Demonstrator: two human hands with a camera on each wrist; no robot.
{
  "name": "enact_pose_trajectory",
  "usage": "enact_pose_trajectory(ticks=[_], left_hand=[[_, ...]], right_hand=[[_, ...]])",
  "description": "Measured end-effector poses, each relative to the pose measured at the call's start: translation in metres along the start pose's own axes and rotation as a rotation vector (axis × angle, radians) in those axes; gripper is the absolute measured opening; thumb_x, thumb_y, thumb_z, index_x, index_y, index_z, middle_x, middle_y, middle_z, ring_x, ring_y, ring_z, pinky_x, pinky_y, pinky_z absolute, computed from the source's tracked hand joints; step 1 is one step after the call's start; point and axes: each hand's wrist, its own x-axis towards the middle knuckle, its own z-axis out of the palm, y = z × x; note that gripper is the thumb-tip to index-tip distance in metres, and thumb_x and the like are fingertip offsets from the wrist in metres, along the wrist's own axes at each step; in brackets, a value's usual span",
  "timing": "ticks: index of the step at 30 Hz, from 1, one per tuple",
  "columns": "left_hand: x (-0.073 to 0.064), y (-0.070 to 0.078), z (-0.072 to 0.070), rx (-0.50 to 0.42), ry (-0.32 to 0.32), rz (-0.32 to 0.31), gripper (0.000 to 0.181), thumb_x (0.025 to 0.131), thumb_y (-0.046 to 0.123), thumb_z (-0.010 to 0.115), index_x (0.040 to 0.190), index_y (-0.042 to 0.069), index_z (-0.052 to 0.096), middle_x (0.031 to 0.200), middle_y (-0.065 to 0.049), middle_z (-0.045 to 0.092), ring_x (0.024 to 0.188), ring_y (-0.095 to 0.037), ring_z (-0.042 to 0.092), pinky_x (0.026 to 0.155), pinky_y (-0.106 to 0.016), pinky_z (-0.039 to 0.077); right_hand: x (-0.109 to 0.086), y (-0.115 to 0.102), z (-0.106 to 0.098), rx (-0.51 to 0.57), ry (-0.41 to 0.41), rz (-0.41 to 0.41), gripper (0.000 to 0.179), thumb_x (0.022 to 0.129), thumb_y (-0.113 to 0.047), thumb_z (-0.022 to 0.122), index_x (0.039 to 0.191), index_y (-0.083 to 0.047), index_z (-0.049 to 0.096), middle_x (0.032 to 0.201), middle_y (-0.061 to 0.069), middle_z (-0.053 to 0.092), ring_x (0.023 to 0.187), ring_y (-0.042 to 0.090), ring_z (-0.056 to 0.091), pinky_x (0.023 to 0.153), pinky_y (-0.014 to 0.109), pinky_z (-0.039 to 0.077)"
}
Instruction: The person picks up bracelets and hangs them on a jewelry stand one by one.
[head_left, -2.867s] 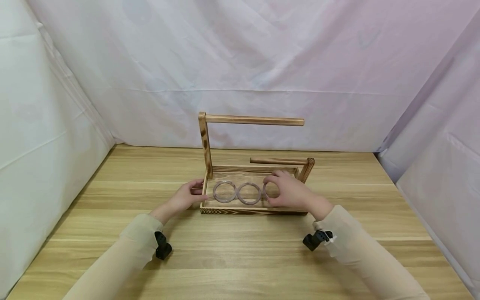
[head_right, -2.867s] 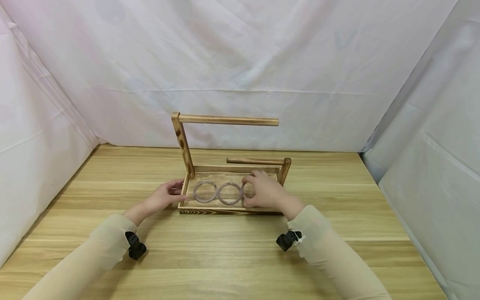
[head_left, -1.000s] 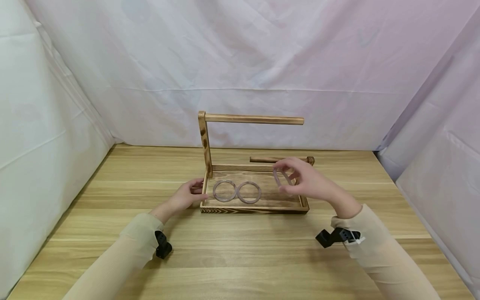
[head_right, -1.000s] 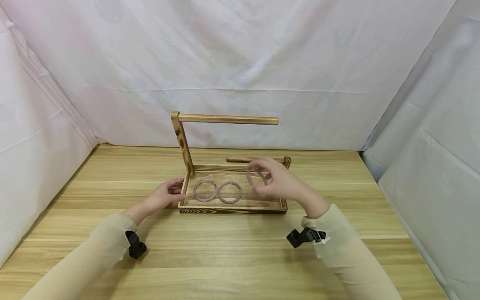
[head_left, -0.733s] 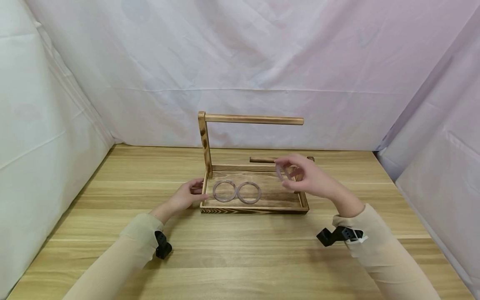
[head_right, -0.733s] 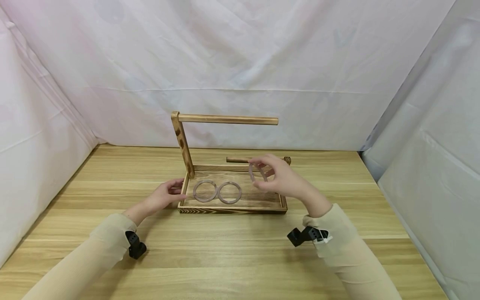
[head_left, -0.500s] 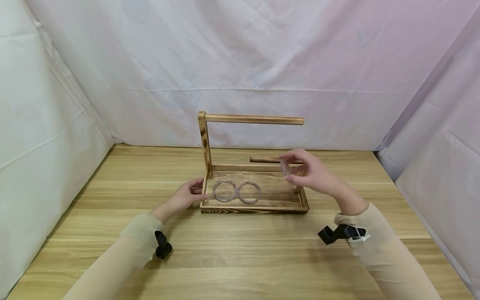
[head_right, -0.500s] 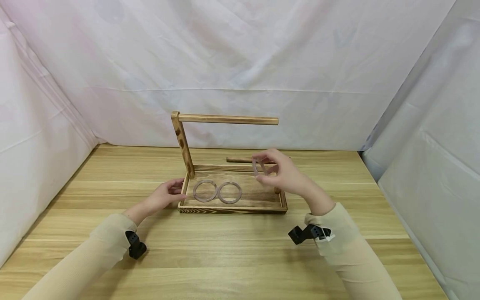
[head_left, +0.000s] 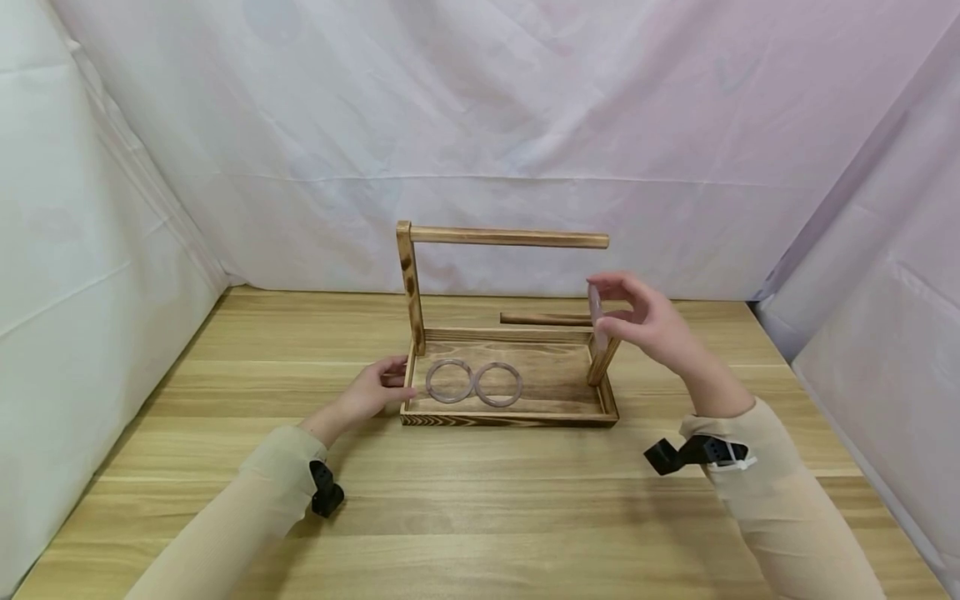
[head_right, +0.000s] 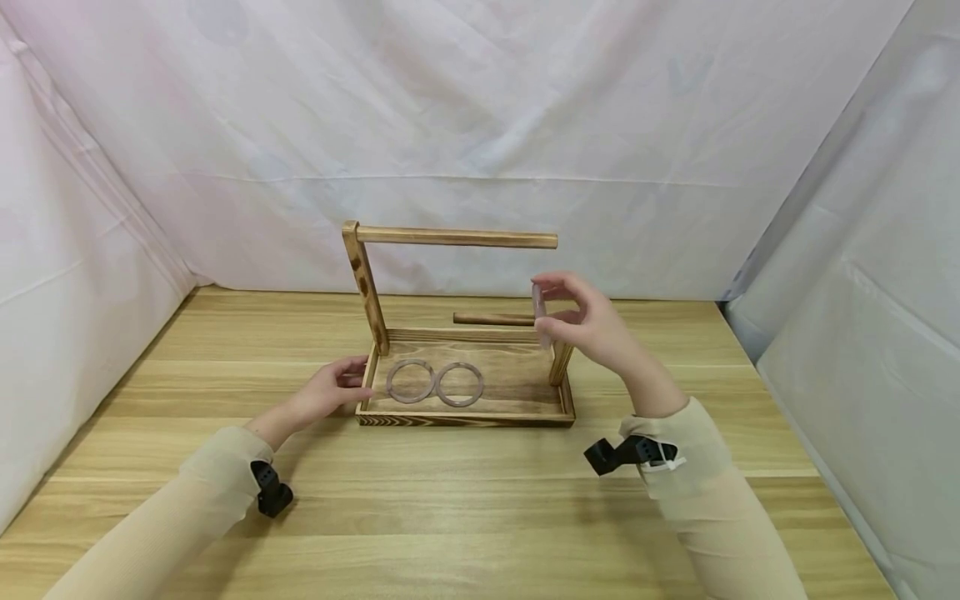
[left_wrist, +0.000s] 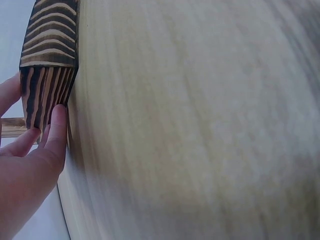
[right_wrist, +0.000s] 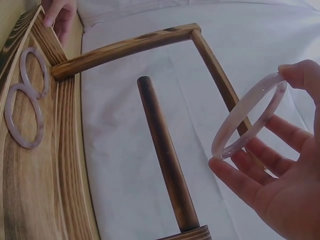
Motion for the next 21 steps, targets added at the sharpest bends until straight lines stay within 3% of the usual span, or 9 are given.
enact_pose_trajectory(ticks=[6, 12, 21], left_hand=[[-0.001, 0.004, -0.001, -0.003, -0.003, -0.004, 0.065, 0.09, 0.01, 0.061, 0.143, -0.008, 0.027, 0.135, -0.029, 0.043, 0.122, -0.041, 0.046, 0.097, -0.043, 0.047], [-0.002, 0.004, -0.001, -0.006, -0.003, -0.001, 0.065, 0.09, 0.009, 0.06, 0.142, -0.009, 0.027, 0.135, -0.03, 0.043, 0.122, -0.041, 0.046, 0.097, -0.043, 0.047], [-0.003, 0.005, 0.001, -0.019, -0.004, -0.006, 0.064, 0.09, 0.007, 0.06, 0.143, -0.008, 0.026, 0.135, -0.029, 0.042, 0.122, -0.041, 0.046, 0.096, -0.041, 0.048]], right_hand=[[0.004, -0.003, -0.004, 0.018, 0.069, 0.037, 0.043, 0.089, 0.003, 0.055, 0.124, -0.021, 0.05, 0.118, -0.006, 0.048, 0.106, 0.007, 0.049, 0.085, 0.012, 0.047], [0.007, -0.002, -0.01, 0.056, 0.133, 0.089, 0.041, 0.091, -0.001, 0.053, 0.127, -0.02, 0.049, 0.117, -0.003, 0.047, 0.108, 0.01, 0.046, 0.077, 0.012, 0.049], [0.009, 0.004, -0.018, 0.003, 0.18, 0.13, 0.044, 0.094, -0.01, 0.052, 0.137, -0.014, 0.045, 0.121, -0.006, 0.047, 0.112, 0.009, 0.043, 0.083, 0.011, 0.043]])
